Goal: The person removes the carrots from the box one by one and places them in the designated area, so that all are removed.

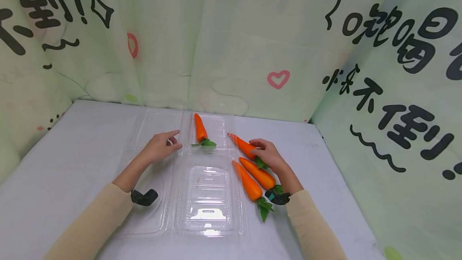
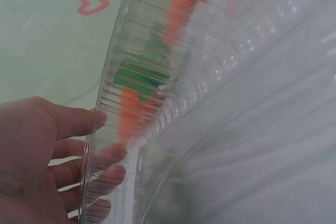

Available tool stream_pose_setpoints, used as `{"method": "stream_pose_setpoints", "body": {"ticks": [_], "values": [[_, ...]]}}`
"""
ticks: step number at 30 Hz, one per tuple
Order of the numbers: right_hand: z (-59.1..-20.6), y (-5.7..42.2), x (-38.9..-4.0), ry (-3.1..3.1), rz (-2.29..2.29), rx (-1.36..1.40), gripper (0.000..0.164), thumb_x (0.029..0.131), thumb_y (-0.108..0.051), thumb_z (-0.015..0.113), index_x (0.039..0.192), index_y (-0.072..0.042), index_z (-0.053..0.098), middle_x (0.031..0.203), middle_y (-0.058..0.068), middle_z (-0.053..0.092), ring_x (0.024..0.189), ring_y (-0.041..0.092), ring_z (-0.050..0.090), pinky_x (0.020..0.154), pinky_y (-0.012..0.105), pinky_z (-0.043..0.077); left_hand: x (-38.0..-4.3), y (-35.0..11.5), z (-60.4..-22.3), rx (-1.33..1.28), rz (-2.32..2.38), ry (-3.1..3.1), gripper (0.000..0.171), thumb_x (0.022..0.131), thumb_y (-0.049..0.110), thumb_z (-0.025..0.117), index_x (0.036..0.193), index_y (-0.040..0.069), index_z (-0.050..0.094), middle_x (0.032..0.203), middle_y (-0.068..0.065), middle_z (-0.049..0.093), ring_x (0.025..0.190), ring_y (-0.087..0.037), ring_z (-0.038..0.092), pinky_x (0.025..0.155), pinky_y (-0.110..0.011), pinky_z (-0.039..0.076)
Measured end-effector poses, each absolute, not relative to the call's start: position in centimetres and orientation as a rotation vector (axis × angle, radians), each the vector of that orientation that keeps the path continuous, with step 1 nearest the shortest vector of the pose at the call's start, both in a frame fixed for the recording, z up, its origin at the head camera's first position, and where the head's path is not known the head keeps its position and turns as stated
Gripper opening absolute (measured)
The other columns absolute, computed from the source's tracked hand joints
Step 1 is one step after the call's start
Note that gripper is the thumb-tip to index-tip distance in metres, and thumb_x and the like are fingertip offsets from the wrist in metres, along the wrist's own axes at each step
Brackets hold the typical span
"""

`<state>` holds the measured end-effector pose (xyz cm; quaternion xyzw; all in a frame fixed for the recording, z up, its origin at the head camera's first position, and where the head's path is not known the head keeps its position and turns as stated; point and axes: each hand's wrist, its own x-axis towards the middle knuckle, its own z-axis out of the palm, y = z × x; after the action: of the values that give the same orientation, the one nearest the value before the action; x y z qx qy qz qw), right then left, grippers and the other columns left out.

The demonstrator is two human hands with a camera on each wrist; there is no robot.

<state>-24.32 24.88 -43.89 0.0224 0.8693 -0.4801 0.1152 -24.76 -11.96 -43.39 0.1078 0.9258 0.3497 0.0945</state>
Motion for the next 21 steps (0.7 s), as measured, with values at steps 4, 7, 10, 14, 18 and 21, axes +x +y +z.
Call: {"method": "stream_pose_setpoints", "body": {"ticks": [4, 7, 10, 14, 18, 21], "values": [[-44.17, 25.03, -24.47, 2.545, -1.394, 0.083, 0.041, 0.094, -0.016, 0.057, 0.135, -0.009, 0.053, 0.139, 0.015, 0.053, 0.119, 0.030, 0.054, 0.104, 0.044, 0.047, -24.83, -12.02, -43.45, 0.326, 1.038, 2.739, 0.063, 0.096, 0.030, 0.058, 0.148, 0.004, 0.036, 0.117, -0.016, 0.062, 0.100, -0.027, 0.058, 0.082, -0.035, 0.054], [-44.24, 25.04, -24.50, 2.545, -1.394, 0.102, 0.041, 0.094, -0.016, 0.058, 0.134, -0.010, 0.054, 0.138, 0.014, 0.054, 0.119, 0.030, 0.054, 0.104, 0.043, 0.047, -24.88, -12.07, -43.50, 0.330, 1.040, 2.738, 0.063, 0.095, 0.030, 0.058, 0.148, 0.004, 0.036, 0.117, -0.016, 0.062, 0.100, -0.027, 0.058, 0.081, -0.034, 0.054], [-44.17, 25.05, -24.43, 2.554, -1.394, 0.102, 0.042, 0.094, -0.017, 0.059, 0.134, -0.010, 0.054, 0.138, 0.014, 0.054, 0.119, 0.030, 0.055, 0.103, 0.043, 0.047, -24.86, -12.09, -43.48, 0.334, 1.042, 2.740, 0.063, 0.095, 0.030, 0.059, 0.148, 0.004, 0.036, 0.117, -0.016, 0.062, 0.100, -0.027, 0.058, 0.081, -0.034, 0.054], [-43.98, 25.07, -24.29, 2.555, -1.417, 0.115, 0.041, 0.093, -0.017, 0.059, 0.134, -0.009, 0.055, 0.137, 0.014, 0.055, 0.117, 0.030, 0.057, 0.102, 0.042, 0.049, -24.84, -12.12, -43.46, 0.342, 1.043, 2.744, 0.063, 0.095, 0.030, 0.059, 0.148, 0.004, 0.036, 0.116, -0.016, 0.063, 0.099, -0.027, 0.058, 0.080, -0.033, 0.054], [-43.80, 25.11, -24.25, 2.562, -1.450, 0.129, 0.041, 0.093, -0.017, 0.059, 0.133, -0.008, 0.055, 0.136, 0.014, 0.056, 0.117, 0.030, 0.057, 0.103, 0.043, 0.048, -24.87, -12.16, -43.48, 0.345, 1.048, 2.742, 0.063, 0.095, 0.029, 0.059, 0.148, 0.004, 0.036, 0.116, -0.016, 0.063, 0.098, -0.027, 0.058, 0.080, -0.033, 0.054], [-43.71, 25.13, -24.30, 2.573, -1.461, 0.130, 0.041, 0.094, -0.017, 0.058, 0.134, -0.007, 0.054, 0.136, 0.013, 0.056, 0.119, 0.030, 0.056, 0.104, 0.043, 0.047, -24.86, -12.15, -43.44, 0.345, 1.049, 2.740, 0.063, 0.095, 0.029, 0.059, 0.148, 0.004, 0.036, 0.115, -0.016, 0.063, 0.098, -0.027, 0.058, 0.079, -0.033, 0.054]]}}
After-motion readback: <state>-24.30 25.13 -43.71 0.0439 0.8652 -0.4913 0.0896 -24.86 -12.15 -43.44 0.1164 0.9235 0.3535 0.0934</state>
